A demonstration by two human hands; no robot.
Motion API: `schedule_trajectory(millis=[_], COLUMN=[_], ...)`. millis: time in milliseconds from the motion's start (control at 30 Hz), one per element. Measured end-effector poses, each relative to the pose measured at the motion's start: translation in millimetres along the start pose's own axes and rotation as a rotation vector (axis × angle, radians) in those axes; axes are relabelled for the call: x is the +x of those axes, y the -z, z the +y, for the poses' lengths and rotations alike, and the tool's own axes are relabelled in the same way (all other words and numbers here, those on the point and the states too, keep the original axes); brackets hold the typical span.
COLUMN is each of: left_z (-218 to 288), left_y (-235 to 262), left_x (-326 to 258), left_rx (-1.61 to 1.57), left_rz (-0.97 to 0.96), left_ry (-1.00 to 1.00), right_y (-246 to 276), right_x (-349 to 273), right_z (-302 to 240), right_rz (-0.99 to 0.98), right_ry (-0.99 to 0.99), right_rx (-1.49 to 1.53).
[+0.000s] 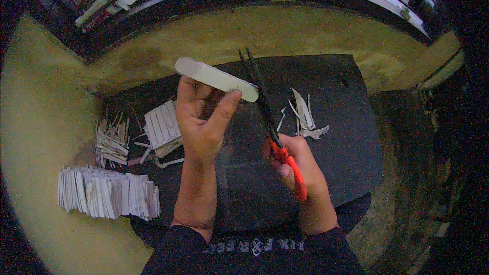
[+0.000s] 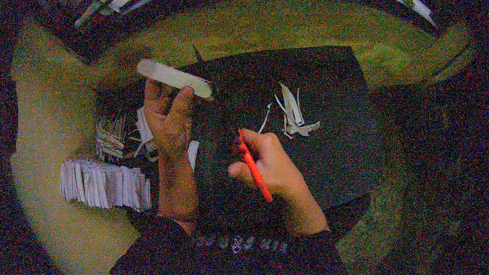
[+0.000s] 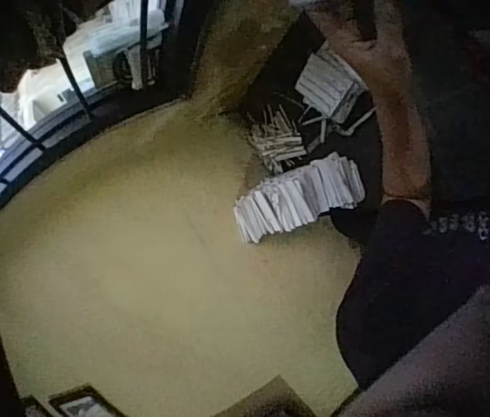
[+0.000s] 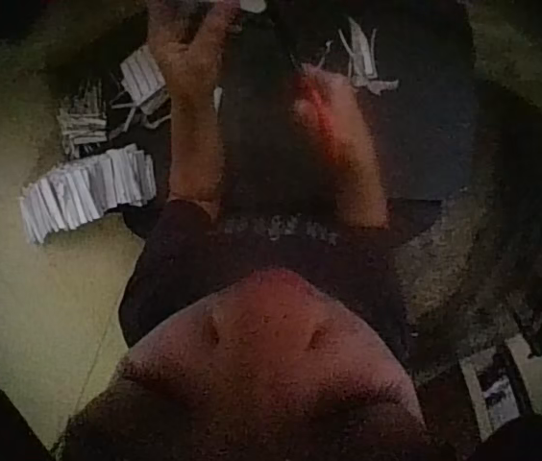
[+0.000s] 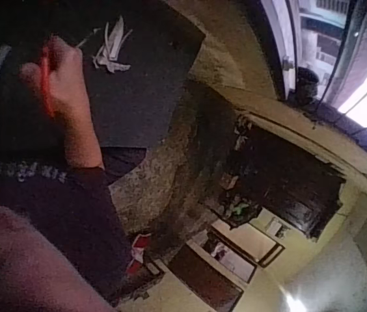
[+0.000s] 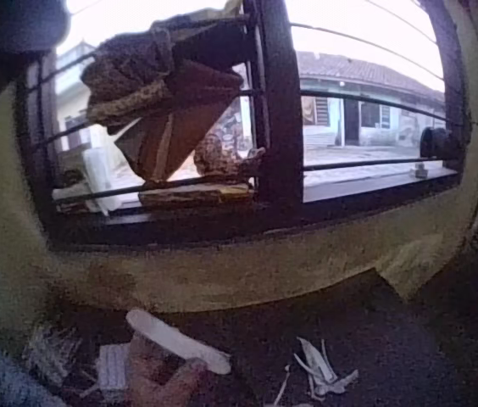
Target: The person uses red-handled scissors to trim the edges of small, rectangular white paper pieces. They hold each piece in their left hand and carefully cut along the sides, occasionally rotating the paper to access different edges. The trimmed pieces are placed on a dark table alongside a stack of similar items.
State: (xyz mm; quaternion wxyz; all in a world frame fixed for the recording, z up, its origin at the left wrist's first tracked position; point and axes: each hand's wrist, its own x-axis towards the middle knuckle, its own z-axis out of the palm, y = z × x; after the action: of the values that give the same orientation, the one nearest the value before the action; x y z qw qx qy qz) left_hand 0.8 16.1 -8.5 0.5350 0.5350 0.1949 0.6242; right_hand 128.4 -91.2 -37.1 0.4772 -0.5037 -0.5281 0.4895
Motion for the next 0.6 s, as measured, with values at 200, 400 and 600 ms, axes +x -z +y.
schedule_trajectory(millis=[200,400,600], left_z=[-1.0,-0.3,-2.9], left_y=[-1.2,-6.2,-10.9], left_x=[0.5,-0.4,-4.3], left_rx=[-0.004,0.112,0.149], left_rz=[0.025,0.074,0.061], left_ry=[0.023,0.028,-0.010], right_y=[-0.8,-1.3,-2.0], right_x=[0.6,2.1,6.0], right_z=[1.7,3.5,15.1], right_rz=[0.014,0.007,0.012], right_ry=[0.017,0.021,0.062], right_rx=[0.003,-0.031,-0.105])
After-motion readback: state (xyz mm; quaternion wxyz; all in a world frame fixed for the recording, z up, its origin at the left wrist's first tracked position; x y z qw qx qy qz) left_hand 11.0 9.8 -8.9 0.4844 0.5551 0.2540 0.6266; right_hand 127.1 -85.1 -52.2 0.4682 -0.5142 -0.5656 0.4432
